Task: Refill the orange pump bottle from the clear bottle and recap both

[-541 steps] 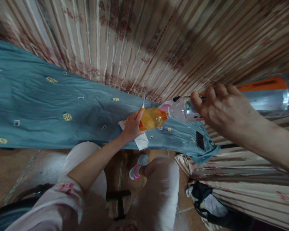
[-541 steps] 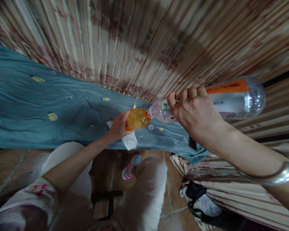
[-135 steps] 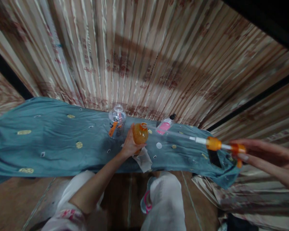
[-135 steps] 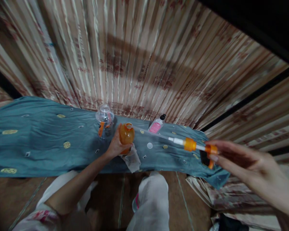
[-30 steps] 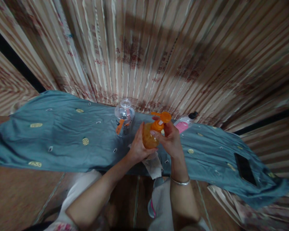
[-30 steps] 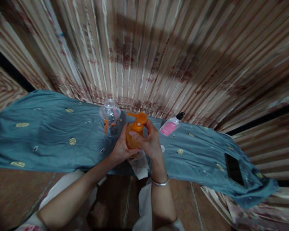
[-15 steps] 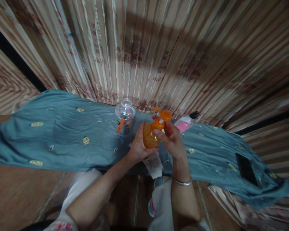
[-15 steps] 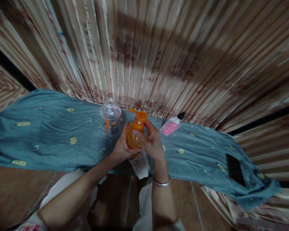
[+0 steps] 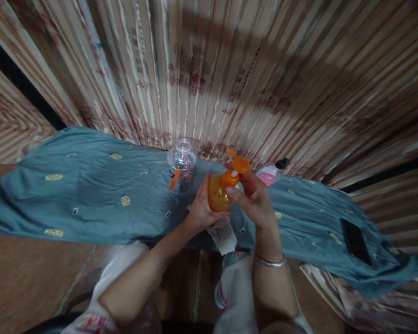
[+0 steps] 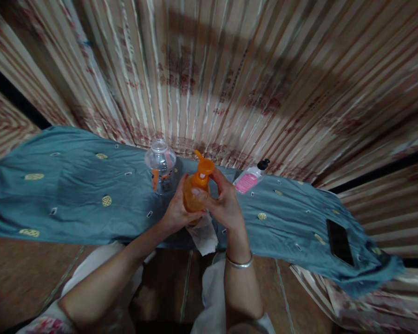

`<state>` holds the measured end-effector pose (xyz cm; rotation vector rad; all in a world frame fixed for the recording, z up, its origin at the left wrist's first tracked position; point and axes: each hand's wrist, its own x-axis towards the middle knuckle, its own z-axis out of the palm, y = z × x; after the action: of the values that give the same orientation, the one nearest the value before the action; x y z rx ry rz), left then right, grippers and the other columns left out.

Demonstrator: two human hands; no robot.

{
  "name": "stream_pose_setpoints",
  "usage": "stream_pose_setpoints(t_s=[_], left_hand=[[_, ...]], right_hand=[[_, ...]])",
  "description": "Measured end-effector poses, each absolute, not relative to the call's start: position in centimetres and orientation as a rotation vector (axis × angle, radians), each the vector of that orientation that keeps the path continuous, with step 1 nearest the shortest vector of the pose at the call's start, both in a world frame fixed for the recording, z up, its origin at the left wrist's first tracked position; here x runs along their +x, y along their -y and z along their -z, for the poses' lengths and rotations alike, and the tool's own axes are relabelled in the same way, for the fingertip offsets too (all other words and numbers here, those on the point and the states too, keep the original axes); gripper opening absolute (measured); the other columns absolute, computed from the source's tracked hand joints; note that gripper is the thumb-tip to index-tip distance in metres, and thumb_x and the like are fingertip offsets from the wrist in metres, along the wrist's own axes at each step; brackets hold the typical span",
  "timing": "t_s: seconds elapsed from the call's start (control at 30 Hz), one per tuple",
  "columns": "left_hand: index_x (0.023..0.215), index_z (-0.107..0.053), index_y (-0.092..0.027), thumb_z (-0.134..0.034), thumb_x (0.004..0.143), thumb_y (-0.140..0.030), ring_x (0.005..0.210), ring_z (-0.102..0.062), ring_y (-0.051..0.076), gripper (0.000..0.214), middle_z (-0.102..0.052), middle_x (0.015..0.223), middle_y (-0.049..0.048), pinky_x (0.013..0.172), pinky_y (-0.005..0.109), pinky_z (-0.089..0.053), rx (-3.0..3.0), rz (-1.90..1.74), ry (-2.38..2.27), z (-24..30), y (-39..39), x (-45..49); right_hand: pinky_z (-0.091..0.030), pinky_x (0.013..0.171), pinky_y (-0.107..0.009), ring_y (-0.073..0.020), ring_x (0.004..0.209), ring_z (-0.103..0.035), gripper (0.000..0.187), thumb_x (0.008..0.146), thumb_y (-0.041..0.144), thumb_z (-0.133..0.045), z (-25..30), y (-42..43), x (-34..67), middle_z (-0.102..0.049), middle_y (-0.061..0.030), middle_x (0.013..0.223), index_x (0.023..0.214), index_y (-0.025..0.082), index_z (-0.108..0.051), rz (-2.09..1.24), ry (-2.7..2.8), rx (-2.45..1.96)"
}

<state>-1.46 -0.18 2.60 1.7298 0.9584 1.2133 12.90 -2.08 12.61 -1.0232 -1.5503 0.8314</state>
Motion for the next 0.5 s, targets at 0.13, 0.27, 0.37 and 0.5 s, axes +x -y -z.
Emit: stream_pose_setpoints(t_s=[0.13, 0.27, 0.37, 0.5], left_hand=[[0.153, -0.009, -0.017, -0.089, 0.057, -0.043, 0.145, -0.031, 0.038, 0.128, -0.034, 0.153, 0.0216, 0.12, 0.057, -0.024, 1.74, -1.208, -0.929, -2.47, 0.04, -1.52], [0.153, -0.012, -0.018, -0.087, 0.06, -0.042, 0.145, -0.031, 0.037, 0.122, -0.033, 0.154, 0.0202, 0.121, 0.056, -0.023, 1.757, -1.213, -0.906, -2.63, 0.11, -1.73], [0.153, -0.014, -0.019, -0.085, 0.062, -0.038, 0.146, -0.03, 0.037, 0.118, -0.031, 0.156, 0.0195, 0.121, 0.056, -0.023, 1.755, -1.224, -0.911, -2.75, 0.22, -1.81], [0.153, -0.016, -0.02, -0.085, 0.062, -0.036, 0.145, -0.032, 0.037, 0.115, -0.03, 0.157, 0.0178, 0.121, 0.056, -0.024, 1.741, -1.233, -0.918, -2.75, 0.29, -1.79]], right_hand=[[-0.045, 0.103, -0.039, -0.0224, 0.113, -0.062, 0.036, 0.08, 0.042, -0.072, -13.32, 1.86, 13.59, -0.07, -0.0039, 0.117, 0.112, 0.027, -0.068, -0.893, 1.603, -1.038], [-0.048, 0.099, -0.038, -0.0218, 0.108, -0.064, 0.037, 0.077, 0.044, -0.074, -13.1, 1.47, 13.64, -0.072, -0.0034, 0.115, 0.11, 0.027, -0.069, -0.893, 1.575, -1.053], [-0.05, 0.096, -0.038, -0.0208, 0.103, -0.065, 0.034, 0.076, 0.043, -0.075, -12.75, 1.43, 13.32, -0.072, -0.0031, 0.109, 0.105, 0.026, -0.069, -0.84, 1.545, -1.063], [-0.052, 0.09, -0.037, -0.0193, 0.094, -0.065, 0.032, 0.075, 0.042, -0.076, -12.39, 1.46, 12.78, -0.071, -0.0018, 0.101, 0.101, 0.027, -0.066, -0.76, 1.509, -1.109]])
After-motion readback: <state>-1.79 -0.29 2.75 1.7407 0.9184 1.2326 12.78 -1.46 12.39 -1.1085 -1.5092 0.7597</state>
